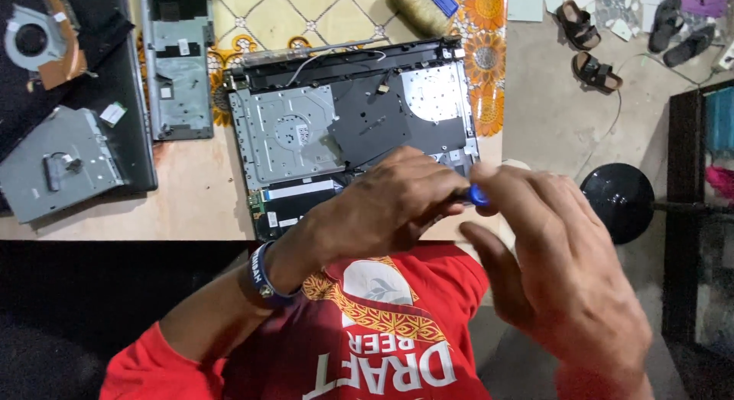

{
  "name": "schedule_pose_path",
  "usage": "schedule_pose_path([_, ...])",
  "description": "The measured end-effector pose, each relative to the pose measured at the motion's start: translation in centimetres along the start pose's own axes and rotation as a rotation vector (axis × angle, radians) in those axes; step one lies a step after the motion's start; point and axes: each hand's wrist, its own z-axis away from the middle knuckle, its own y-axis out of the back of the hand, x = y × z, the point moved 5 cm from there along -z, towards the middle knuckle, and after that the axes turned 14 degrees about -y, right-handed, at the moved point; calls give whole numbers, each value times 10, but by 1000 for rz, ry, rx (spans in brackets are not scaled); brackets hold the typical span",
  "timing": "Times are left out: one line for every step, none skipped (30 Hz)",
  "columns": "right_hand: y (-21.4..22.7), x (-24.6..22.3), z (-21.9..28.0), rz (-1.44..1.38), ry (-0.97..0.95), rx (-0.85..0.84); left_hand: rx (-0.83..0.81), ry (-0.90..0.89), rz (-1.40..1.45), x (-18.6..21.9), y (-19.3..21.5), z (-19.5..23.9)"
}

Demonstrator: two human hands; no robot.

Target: The person uses a screwdriver to remove screws from the bottom casing of a disassembled laptop. They then lift out the motherboard, place it on the table, and proceed to remove additional screws from the laptop's internal frame.

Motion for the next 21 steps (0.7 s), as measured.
schedule_pose_path([4,-6,0,55,88,41,-51,29,22,-1,0,-1])
schedule_pose_path([9,-11,1,114,167,84,-104,51,52,-2,-2,-4])
schedule_pose_path([11,-11,-3,116,165,89,-106,46,51,-1,-3,-6])
schedule_pose_path([14,-12,-5,154,189,132,-148,78,60,-2,-7,-7])
schedule_pose_path([17,-14,-8,192,214,175,-190,110,68,-2,-11,-7])
schedule_pose_path([16,-9,-6,188,217,176,-191,114,65,-1,-14,-8])
schedule_pose_path([15,-3,-5,305,165,217,-11,19,92,5,-8,-11])
schedule_pose_path([15,5,-3,428,104,258,166,-85,126,10,-4,-14])
schedule_pose_path([11,3,-5,431,98,259,164,-88,131,10,-3,-13])
schedule_pose_path([10,1,-5,406,110,294,151,-82,158,9,-4,-12])
schedule_pose_path([9,-1,-5,380,122,329,137,-76,186,9,-5,-12])
schedule_pose_path([16,-2,-4,382,124,331,139,-78,184,8,-7,-12])
schedule_pose_path([21,-3,-3,335,144,264,104,-51,147,5,-9,-11])
schedule_pose_path([24,-6,-1,279,161,194,66,-16,111,4,-12,-8])
schedule_pose_path([22,-4,2,273,160,191,63,-9,112,4,-8,-8])
schedule_pose_path([18,-2,5,237,174,123,-44,45,167,0,-10,-9])
schedule_pose_path([15,1,7,201,187,55,-152,98,222,-3,-12,-10])
schedule_pose_path([12,0,1,205,185,61,-155,91,221,-3,-13,-13])
schedule_pose_path([13,-1,-4,120,191,134,-139,71,195,-2,-12,-16])
schedule_pose_path([13,-3,-9,29,200,206,-125,56,168,-1,-10,-18])
schedule_pose_path([11,2,-6,27,198,210,-129,55,167,1,-13,-18])
